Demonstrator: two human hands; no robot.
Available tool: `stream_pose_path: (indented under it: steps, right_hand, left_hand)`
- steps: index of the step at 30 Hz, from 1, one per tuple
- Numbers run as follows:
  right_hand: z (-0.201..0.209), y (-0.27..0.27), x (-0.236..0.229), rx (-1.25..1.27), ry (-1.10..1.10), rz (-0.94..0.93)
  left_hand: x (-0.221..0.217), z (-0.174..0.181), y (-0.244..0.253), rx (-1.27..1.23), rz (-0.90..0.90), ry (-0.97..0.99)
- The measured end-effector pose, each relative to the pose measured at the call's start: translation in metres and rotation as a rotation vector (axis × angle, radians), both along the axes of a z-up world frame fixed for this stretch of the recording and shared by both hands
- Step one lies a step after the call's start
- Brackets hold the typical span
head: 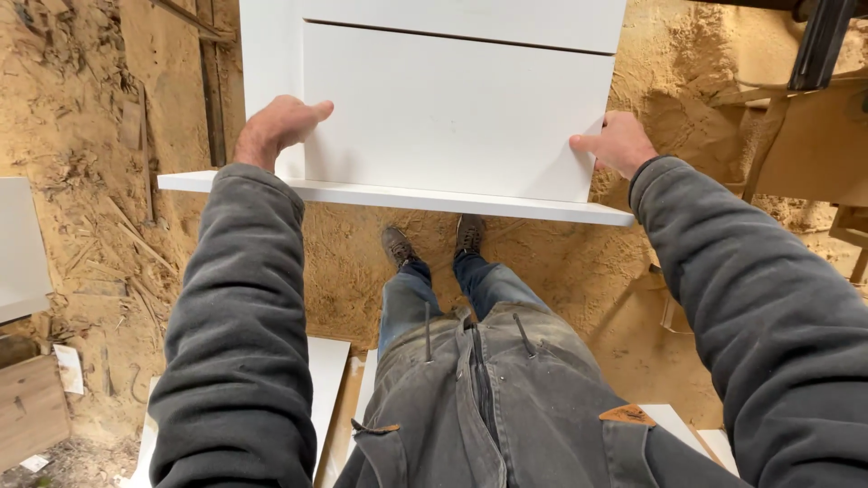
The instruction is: Organizing and stacking various sizes of white melamine-coated wooden panels in a workshop.
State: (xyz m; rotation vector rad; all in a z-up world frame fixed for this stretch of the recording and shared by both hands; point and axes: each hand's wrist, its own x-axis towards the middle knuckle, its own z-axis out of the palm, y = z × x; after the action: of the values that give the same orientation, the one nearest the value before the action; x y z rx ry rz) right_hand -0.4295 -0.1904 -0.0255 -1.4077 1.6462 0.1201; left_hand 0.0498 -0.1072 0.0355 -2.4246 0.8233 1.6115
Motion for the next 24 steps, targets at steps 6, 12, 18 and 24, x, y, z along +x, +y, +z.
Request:
stream_pose_path:
  steps: [6, 12, 18, 24]
  right_hand:
    - [-0.005, -0.002, -0.001, 0.004, -0.005, 0.013]
    - [0.007, 0.002, 0.006, 0.012, 0.016, -0.030]
    - [0.010, 0.003, 0.009, 0.025, 0.054, -0.043]
    - [-0.005, -0.001, 0.003, 0.032, -0.012, -0.066]
  left_hand:
    - [0.003, -0.004, 0.007, -0.024, 0.030, 0.006]
    - [0.006, -0.014, 0.009, -0.037, 0.027, -0.017]
    - [0.014, -0.034, 0.012, -0.102, 0.042, 0.018]
    - [0.014, -0.035, 0.012, -0.086, 0.052, 0.007]
